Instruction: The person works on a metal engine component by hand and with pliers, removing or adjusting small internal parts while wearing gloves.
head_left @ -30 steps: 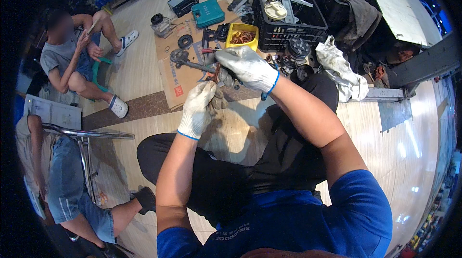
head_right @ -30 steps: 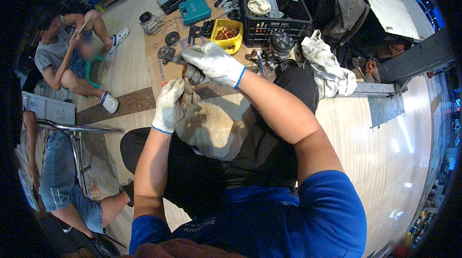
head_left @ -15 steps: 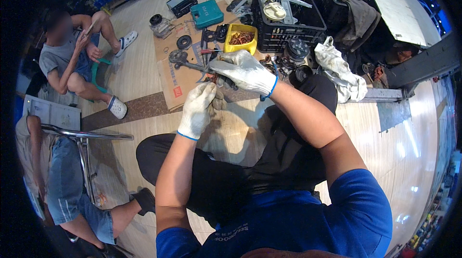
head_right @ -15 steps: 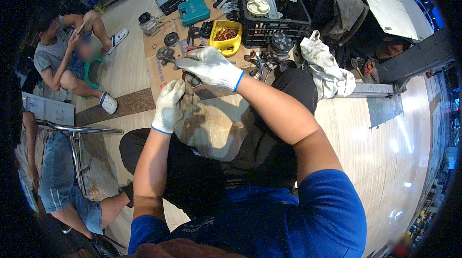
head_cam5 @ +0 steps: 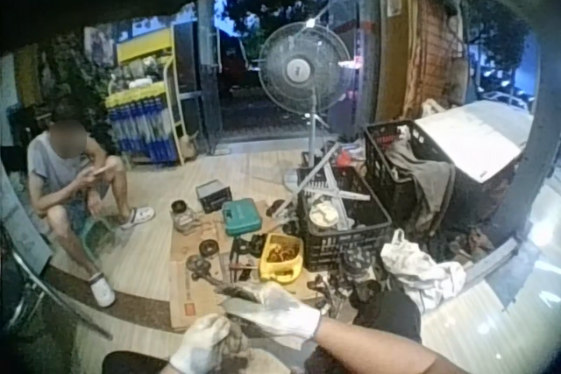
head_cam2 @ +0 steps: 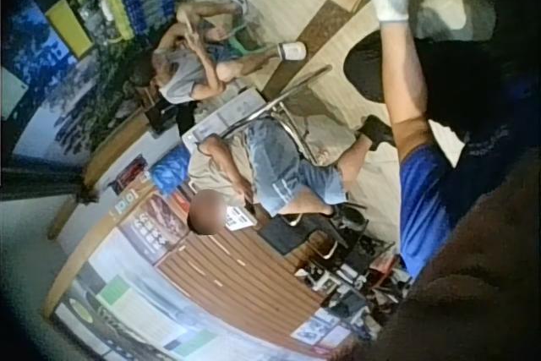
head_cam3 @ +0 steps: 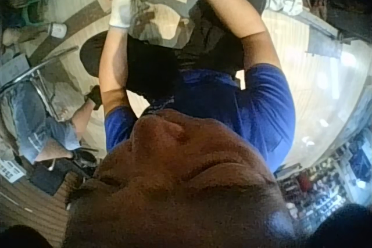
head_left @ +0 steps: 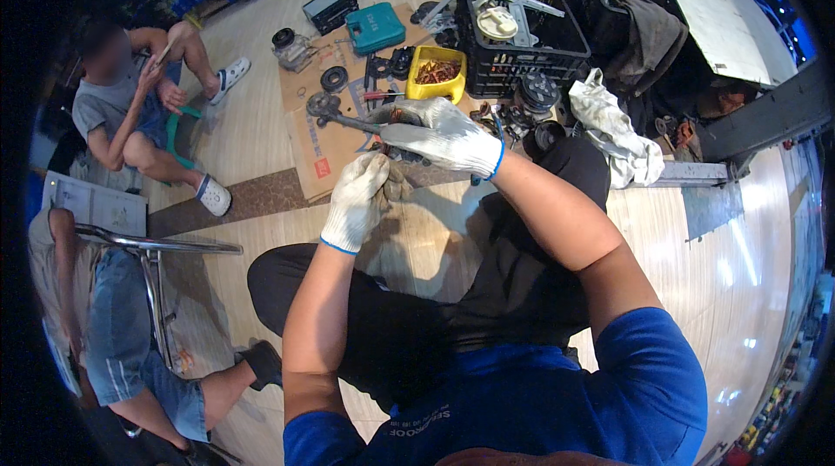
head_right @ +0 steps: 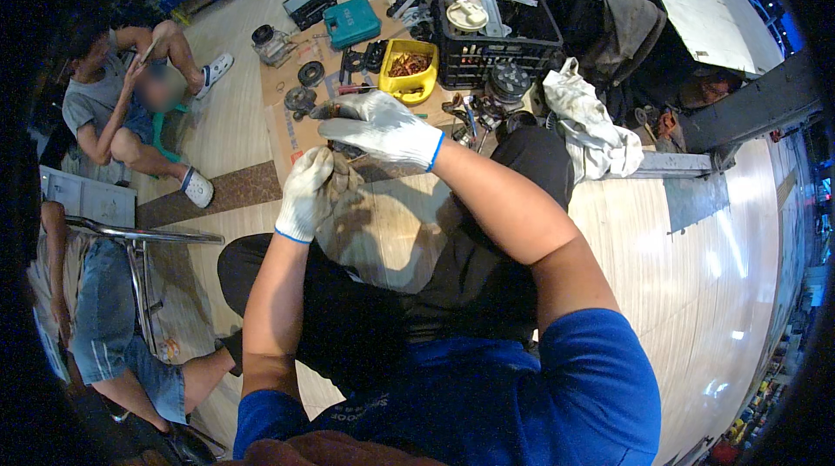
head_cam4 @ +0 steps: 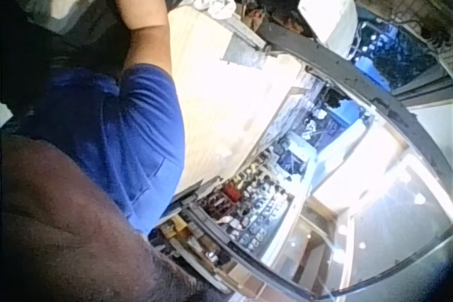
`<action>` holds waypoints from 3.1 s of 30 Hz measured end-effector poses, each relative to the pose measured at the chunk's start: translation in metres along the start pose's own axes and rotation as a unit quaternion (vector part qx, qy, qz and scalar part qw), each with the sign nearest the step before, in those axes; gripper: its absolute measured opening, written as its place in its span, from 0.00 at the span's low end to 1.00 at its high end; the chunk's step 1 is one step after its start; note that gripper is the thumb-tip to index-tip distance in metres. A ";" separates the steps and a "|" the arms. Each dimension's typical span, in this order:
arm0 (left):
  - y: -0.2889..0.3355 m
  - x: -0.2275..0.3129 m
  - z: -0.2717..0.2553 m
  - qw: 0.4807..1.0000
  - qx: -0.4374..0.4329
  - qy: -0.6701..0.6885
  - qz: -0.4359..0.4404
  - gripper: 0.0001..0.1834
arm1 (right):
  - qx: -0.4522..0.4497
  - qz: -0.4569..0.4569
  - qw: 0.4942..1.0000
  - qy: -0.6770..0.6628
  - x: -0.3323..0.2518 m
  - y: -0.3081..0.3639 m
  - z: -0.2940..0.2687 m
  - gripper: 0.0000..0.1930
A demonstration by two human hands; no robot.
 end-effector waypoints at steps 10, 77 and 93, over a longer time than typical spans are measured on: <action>0.001 0.009 -0.003 0.930 0.046 -0.261 0.253 0.14 | 0.051 0.000 0.997 0.064 0.000 0.004 -0.006 0.16; -0.016 -0.043 -0.002 0.998 -0.029 -0.016 -0.045 0.19 | 0.065 -0.040 0.996 -0.045 0.064 -0.005 -0.011 0.16; -0.017 -0.007 -0.007 0.839 0.051 -0.523 0.144 0.35 | 0.075 0.028 0.997 0.013 0.069 -0.013 -0.001 0.24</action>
Point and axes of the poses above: each hand's wrist, its own y-axis away from the middle knuckle, its own z-axis out of the palm, x = y × z, the point moved 5 cm from there along -y, towards the middle knuckle, and after that the axes turned 13 degrees about x, right-handed, at the moved point
